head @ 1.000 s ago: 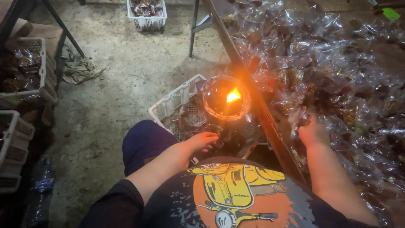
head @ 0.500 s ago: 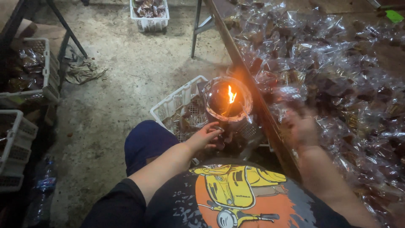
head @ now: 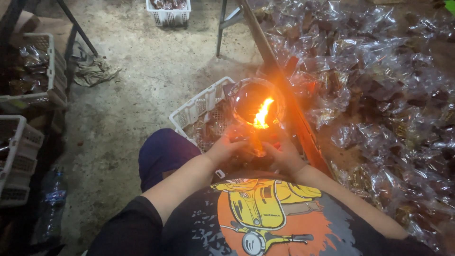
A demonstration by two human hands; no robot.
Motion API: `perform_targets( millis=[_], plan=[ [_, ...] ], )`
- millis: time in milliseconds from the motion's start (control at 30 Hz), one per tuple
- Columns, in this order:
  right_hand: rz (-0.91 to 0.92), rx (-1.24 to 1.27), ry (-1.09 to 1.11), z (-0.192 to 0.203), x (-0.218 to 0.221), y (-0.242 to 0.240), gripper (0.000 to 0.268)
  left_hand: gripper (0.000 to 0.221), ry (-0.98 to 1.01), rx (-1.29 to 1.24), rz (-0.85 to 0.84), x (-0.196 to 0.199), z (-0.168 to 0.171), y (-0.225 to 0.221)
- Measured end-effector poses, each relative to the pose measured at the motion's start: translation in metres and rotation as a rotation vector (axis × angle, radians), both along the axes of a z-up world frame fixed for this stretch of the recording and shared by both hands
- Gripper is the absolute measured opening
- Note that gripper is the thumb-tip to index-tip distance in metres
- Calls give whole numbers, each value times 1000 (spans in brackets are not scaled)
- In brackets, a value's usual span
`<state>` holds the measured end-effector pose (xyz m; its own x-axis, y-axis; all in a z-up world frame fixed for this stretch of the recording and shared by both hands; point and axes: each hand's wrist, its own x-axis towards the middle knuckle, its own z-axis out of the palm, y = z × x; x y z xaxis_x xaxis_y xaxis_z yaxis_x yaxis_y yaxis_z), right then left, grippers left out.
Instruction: Sealing plastic bags containing bread by twisting the top and passing it through a flame sealer.
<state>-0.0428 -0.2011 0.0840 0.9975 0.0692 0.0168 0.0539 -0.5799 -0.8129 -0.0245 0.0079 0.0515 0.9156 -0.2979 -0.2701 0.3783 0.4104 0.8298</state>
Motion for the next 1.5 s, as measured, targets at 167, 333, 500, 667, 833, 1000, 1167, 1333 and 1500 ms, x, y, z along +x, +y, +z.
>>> perform_targets(
  millis=[167,333,500,667,833,1000,1167,1333,1500],
  plan=[
    [182,-96,-141,14,1,10,74,81,-485,326,-78,3,-35,-16],
    [244,-148,-416,-12,21,-13,30,80,-450,225,-184,8,-43,-14],
    [110,-149,-543,-25,20,-20,15,38,-213,180,-215,20,-65,-14],
    [79,-112,-107,-37,22,-26,26,31,28,-62,-201,33,-89,-18],
    [-87,32,-1,-24,12,-16,19,36,-34,-25,-313,20,-54,-15],
    [-315,301,7,-23,17,-20,11,66,394,-548,-253,13,-31,-12],
    [-198,216,-133,-6,0,-11,14,81,3,-396,-209,10,-29,-9],
    [-138,200,69,-3,2,-3,27,84,-96,-297,-24,14,-49,-7],
    [-130,217,96,4,-2,1,22,57,92,42,30,17,-34,-5]
  ],
)
